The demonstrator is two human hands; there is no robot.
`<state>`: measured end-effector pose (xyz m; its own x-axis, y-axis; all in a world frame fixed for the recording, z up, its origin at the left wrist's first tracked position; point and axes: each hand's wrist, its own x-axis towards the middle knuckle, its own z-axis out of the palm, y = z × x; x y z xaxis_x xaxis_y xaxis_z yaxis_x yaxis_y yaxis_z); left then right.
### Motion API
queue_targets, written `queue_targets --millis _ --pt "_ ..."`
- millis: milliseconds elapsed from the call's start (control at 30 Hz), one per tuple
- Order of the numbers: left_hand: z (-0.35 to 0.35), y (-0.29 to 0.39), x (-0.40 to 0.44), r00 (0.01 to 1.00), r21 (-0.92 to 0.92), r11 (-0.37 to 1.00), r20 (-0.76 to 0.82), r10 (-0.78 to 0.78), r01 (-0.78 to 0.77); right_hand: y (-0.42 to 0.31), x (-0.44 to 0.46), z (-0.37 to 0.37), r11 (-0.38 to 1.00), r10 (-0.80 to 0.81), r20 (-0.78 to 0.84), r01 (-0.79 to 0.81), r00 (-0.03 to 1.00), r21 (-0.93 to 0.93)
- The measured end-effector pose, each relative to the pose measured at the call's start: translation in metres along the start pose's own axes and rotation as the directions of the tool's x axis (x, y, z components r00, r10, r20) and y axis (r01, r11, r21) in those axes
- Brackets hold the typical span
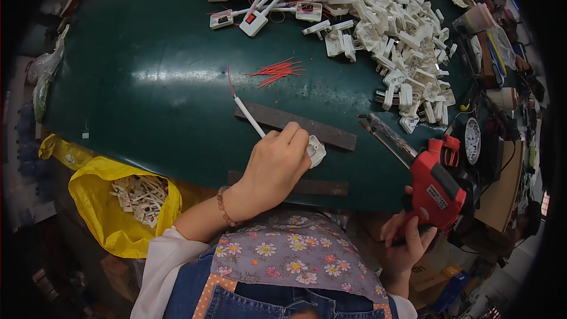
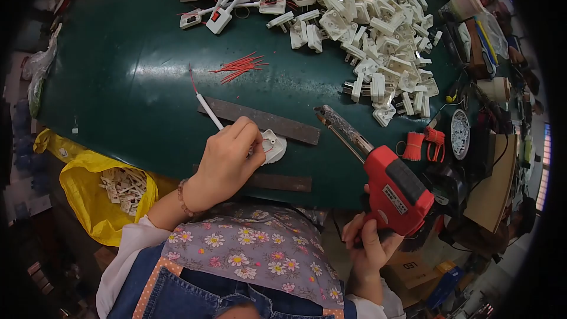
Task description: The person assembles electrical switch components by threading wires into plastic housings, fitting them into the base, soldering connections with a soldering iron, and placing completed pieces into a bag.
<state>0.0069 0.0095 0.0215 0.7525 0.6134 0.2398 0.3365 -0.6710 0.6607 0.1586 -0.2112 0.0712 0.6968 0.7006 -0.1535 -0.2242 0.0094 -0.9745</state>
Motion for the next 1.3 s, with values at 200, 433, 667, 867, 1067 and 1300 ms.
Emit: queue_targets --millis 200,433,667,867,1067,1300 --pt "-0.027 0.004 0.003 0.995 -0.301 0.953 -0.075 -0.06 0.035 0.006 0.007 0.004 0.996 -0.092 -0.115 0.091 0.989 -0.015" --pt "-0.137 -0.05 0.004 0.715 -0.325 0.858 -0.476 -0.512 0.398 0.001 0.015 0.003 0.993 -0.119 -0.094 0.117 0.988 -0.028" --pt "-0.15 -0.143 0.019 0.669 0.435 0.568 -0.678 -0.305 0.699 0.003 0.02 0.0 0.996 -0.085 -0.106 0.086 0.991 0.013" --pt "-0.078 -0.07 0.116 0.885 0.446 0.888 -0.451 0.117 0.11 0.002 0.021 0.002 0.996 -0.092 -0.081 0.093 0.992 0.011" --pt "0.027 -0.073 0.174 0.967 0.495 0.865 -0.248 0.055 0.077 0.003 0.016 0.005 0.994 -0.106 -0.114 0.107 0.988 0.002" --pt "-0.044 -0.056 0.113 0.865 -0.683 0.543 0.462 -0.196 0.488 0.005 0.02 -0.002 0.995 -0.091 -0.102 0.094 0.991 0.023"
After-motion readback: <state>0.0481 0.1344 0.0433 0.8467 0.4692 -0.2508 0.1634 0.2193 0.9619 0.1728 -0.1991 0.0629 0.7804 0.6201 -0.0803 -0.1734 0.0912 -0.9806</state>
